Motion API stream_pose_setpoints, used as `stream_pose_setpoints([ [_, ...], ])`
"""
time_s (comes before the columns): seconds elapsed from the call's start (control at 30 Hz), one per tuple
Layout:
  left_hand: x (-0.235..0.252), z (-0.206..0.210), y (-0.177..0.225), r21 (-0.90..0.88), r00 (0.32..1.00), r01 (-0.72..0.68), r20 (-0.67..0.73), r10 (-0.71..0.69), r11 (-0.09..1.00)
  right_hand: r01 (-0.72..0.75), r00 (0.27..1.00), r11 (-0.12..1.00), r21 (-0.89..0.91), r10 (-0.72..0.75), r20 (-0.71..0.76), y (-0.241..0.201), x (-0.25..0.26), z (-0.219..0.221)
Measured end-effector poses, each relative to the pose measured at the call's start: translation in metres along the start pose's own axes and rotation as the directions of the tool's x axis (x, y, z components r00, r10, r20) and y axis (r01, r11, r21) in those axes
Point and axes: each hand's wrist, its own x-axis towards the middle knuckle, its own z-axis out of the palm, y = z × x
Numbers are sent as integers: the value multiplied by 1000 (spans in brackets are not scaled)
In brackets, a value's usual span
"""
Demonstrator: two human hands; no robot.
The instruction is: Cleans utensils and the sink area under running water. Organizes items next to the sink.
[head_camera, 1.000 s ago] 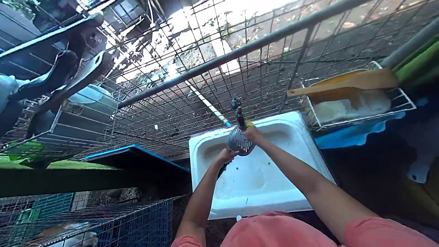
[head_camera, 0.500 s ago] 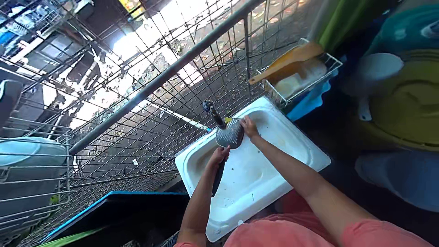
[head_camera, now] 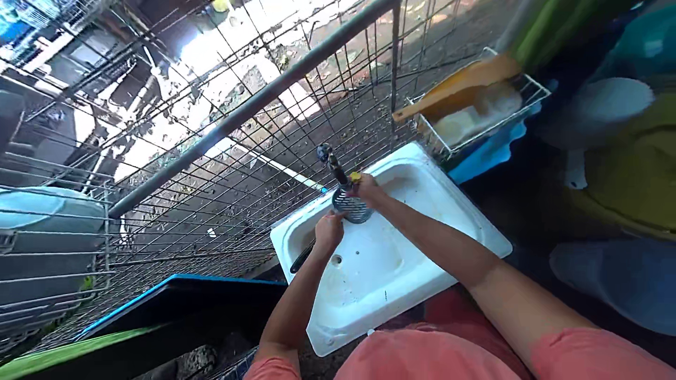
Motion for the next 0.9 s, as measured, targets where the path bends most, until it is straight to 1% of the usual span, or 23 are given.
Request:
stream_pose_setpoints([
  [0.03, -3, -2, 0, 19, 1000, 7, -3, -7, 1000, -138, 990, 976, 167, 133, 41, 4, 9, 0],
  [0.07, -5, -5, 0, 36, 1000, 12, -1, -12, 999, -238, 971, 931, 275, 229, 68, 8, 17, 1],
  [0.1, -5, -9, 0, 40, 1000, 15, 10, -16, 999, -309, 951, 895, 322, 296, 90, 9, 23, 2],
  [0.13, -6, -14, 0, 28, 1000, 11, 21, -12, 1000, -359, 933, 882, 305, 338, 120, 8, 26, 3],
  [0.2, -13, -16, 1, -8, 998, 21, 61, -20, 1000, -388, 899, 916, 99, 353, 260, 7, 23, 3],
  [0.23, -17, -13, 3, -20, 997, 36, 74, -34, 999, -341, 874, 937, -80, 347, 341, 4, 21, 0],
  [0.27, -19, -10, 7, -30, 997, 47, 55, -45, 998, -234, 849, 933, -274, 334, 409, -4, 23, -5],
  [0.3, -23, -7, 10, -35, 998, 55, 17, -55, 998, -102, 834, 880, -464, 330, 442, -12, 27, -9],
  [0.33, -27, -2, 12, -43, 997, 65, -30, -66, 997, 38, 841, 774, -632, 317, 438, -16, 30, -13],
  [0.37, -30, 2, 13, -61, 993, 68, -88, -73, 996, 184, 858, 627, -757, 274, 435, -18, 33, -19],
  [0.4, -31, 6, 14, -82, 986, 66, -150, -78, 994, 320, 873, 476, -819, 188, 450, -22, 34, -29],
  [0.43, -29, 11, 15, -98, 976, 69, -200, -88, 993, 397, 885, 381, -835, 84, 459, -24, 33, -43],
  [0.47, -27, 16, 17, -110, 965, 76, -244, -101, 991, 417, 900, 321, -850, -14, 436, -27, 30, -56],
  [0.53, -25, 24, 23, -120, 942, 92, -310, -125, 989, 384, 923, 254, -888, -92, 373, -31, 32, -79],
  [0.6, -27, 33, 33, -127, 910, 63, -400, -110, 990, 325, 940, 235, -916, 24, 339, -32, 39, -98],
  [0.67, -29, 46, 40, -133, 850, -1, -522, -69, 991, 343, 913, 233, -910, 142, 381, -32, 37, -115],
  [0.7, -31, 48, 45, -154, 849, 7, -522, -87, 988, 369, 895, 219, -903, 176, 409, -38, 30, -121],
  [0.73, -34, 46, 49, -178, 873, 43, -471, -123, 983, 398, 881, 210, -893, 184, 436, -48, 18, -125],
  [0.77, -37, 40, 53, -196, 916, 90, -369, -159, 976, 439, 866, 208, -874, 162, 473, -59, 3, -131],
  [0.8, -39, 31, 55, -200, 960, 136, -217, -179, 970, 497, 846, 204, -844, 103, 523, -68, -15, -138],
  [0.83, -41, 23, 57, -204, 985, 133, -80, -152, 970, 564, 818, 191, -803, 3, 575, -77, -33, -147],
  [0.87, -43, 19, 58, -239, 998, 63, -16, -68, 969, 652, 757, 153, -742, -171, 630, -82, -49, -159],
  [0.9, -45, 17, 61, -297, 999, -49, -23, 44, 954, 730, 659, 93, -677, -358, 661, -87, -60, -172],
])
